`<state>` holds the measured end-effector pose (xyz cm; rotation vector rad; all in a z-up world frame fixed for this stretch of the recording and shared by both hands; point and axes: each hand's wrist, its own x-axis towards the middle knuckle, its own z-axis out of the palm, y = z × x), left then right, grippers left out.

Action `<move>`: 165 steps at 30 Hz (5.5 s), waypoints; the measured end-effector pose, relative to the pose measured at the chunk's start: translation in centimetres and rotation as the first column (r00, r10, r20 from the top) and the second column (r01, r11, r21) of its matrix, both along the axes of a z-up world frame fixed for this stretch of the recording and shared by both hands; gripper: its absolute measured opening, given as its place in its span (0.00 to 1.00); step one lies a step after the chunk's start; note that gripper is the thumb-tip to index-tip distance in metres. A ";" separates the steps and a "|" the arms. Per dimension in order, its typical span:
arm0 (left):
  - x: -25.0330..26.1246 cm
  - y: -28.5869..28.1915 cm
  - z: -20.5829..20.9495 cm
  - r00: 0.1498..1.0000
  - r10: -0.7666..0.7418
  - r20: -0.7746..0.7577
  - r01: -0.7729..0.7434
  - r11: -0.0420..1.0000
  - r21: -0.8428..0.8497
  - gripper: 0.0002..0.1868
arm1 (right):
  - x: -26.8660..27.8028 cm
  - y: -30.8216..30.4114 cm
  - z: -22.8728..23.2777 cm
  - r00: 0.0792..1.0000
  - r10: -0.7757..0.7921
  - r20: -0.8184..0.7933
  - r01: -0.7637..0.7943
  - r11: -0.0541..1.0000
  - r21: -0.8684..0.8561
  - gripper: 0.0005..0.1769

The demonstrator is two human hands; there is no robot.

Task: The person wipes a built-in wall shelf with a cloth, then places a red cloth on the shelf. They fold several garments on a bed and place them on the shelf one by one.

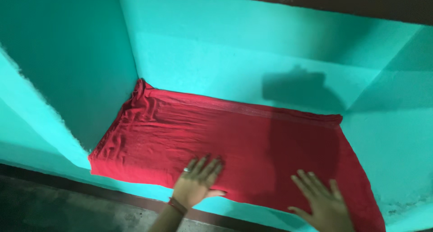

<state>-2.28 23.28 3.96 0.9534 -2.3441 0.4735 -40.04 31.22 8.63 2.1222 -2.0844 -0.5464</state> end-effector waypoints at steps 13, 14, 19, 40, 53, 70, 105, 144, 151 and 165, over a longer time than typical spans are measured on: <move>18.4 -2.9 4.3 0.950 0.295 0.100 -0.297 0.955 0.000 0.59 | -9.1 1.0 -3.5 0.989 -0.143 -0.036 0.136 0.980 -0.146 0.71; 19.8 -3.2 4.8 0.933 0.339 0.122 -0.351 0.931 0.097 0.61 | -9.2 0.7 -3.5 0.973 -0.190 -0.129 0.185 0.981 -0.054 0.71; 23.1 -4.4 4.1 0.932 0.360 0.038 -0.355 0.890 0.285 0.66 | -11.6 0.1 -5.4 0.959 -0.123 0.257 0.178 0.963 -0.203 0.85; 9.8 -11.3 0.9 0.980 0.201 0.006 -0.171 0.817 0.550 0.49 | 5.5 -9.4 -3.2 0.876 -0.095 0.472 0.078 0.995 0.055 0.49; 16.2 -15.2 1.1 0.681 0.699 0.218 -0.702 0.538 0.467 0.47 | -10.2 -11.3 -7.2 0.804 -0.487 0.342 0.558 0.816 -0.151 0.52; 14.6 -23.0 2.8 0.588 0.784 0.199 -0.685 0.352 0.638 0.47 | 13.7 -17.1 -2.3 0.923 -0.157 0.353 0.188 0.980 -0.058 0.46; 11.4 -23.0 2.5 0.833 0.551 0.053 -0.496 0.701 0.512 0.24 | 13.1 -17.8 -3.0 0.943 -0.147 0.298 0.179 0.980 -0.082 0.46; 11.8 -13.5 0.3 0.901 0.434 0.028 -0.398 0.797 0.454 0.43 | 12.9 -17.8 -3.0 0.941 -0.141 0.309 0.176 0.980 -0.091 0.46; 18.7 -11.7 1.3 0.680 0.728 0.083 -0.729 0.659 0.185 0.36 | 13.0 -17.8 -3.2 0.943 -0.147 0.299 0.184 0.978 -0.098 0.46; 10.7 -3.5 4.4 0.896 0.417 -0.149 -0.303 0.822 0.482 0.37 | 7.4 -13.2 -4.6 0.926 -0.233 0.296 0.264 0.962 -0.067 0.43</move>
